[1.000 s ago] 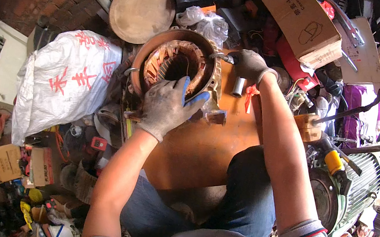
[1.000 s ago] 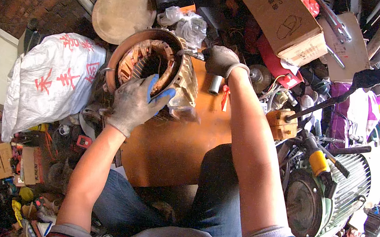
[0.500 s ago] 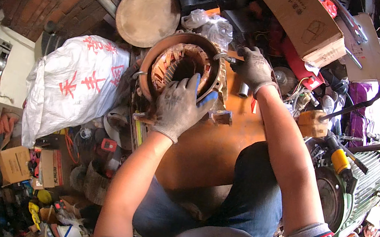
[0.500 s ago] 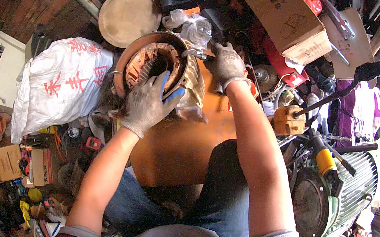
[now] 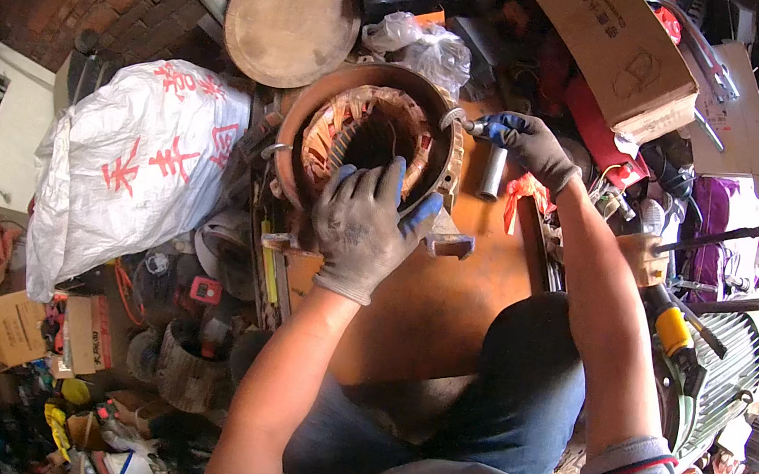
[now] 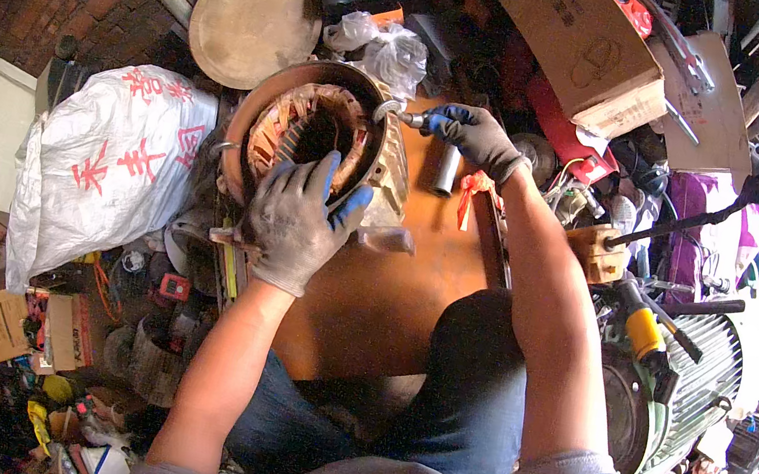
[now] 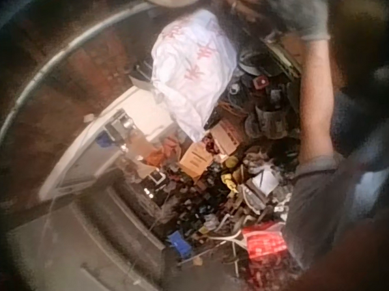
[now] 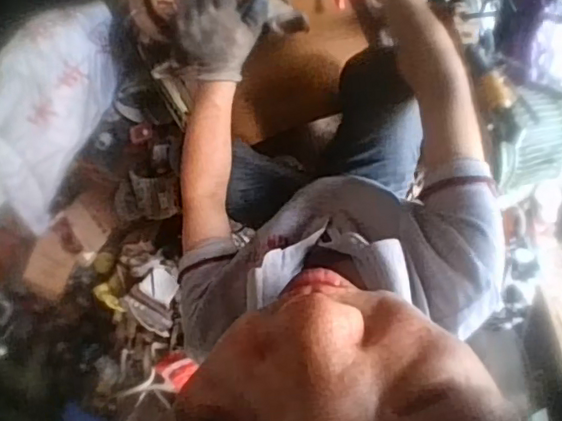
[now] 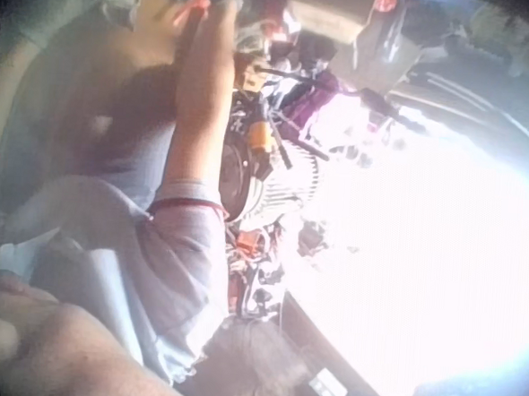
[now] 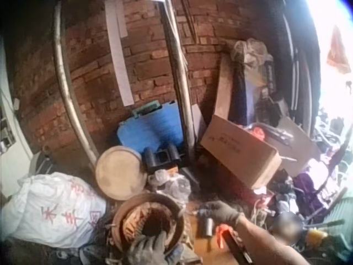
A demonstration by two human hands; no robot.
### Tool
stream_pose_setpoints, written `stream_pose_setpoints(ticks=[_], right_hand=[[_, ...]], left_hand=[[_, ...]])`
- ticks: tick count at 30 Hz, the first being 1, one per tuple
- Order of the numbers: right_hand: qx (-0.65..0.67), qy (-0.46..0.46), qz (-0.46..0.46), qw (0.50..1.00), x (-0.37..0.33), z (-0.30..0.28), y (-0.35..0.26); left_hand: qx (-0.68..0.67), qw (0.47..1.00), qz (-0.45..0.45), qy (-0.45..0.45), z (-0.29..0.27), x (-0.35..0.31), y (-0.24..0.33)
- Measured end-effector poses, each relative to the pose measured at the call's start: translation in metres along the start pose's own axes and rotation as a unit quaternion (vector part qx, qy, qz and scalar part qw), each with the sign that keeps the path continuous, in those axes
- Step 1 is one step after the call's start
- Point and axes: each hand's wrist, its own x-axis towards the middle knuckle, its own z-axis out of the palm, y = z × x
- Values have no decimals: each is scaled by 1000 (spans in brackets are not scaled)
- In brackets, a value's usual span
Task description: The person picks up a motor housing and a stator, then aligns and inserts the stator into the housing. They rotate and adjust the components to fit them together on a cluttered workbench.
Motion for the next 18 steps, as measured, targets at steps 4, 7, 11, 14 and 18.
stream_pose_setpoints(ticks=[4, 7, 11, 14, 18], right_hand=[[36, 58, 100, 993, 25, 22, -9], [-336, -1, 38, 941, 50, -1, 4], [-281, 25, 101, 954, 57, -3, 8], [-209, 291, -59, 932, 4, 45, -17], [-319, 286, -250, 868, -32, 59, 8]], left_hand=[[5, 1000, -20, -2, -3, -4, -4], [-6, 1000, -14, 7, 1, 6, 4], [-14, 1000, 4, 25, 9, 4, 1], [-1, 1000, -12, 22, 0, -2, -4], [9, 999, -15, 31, 2, 0, -2]])
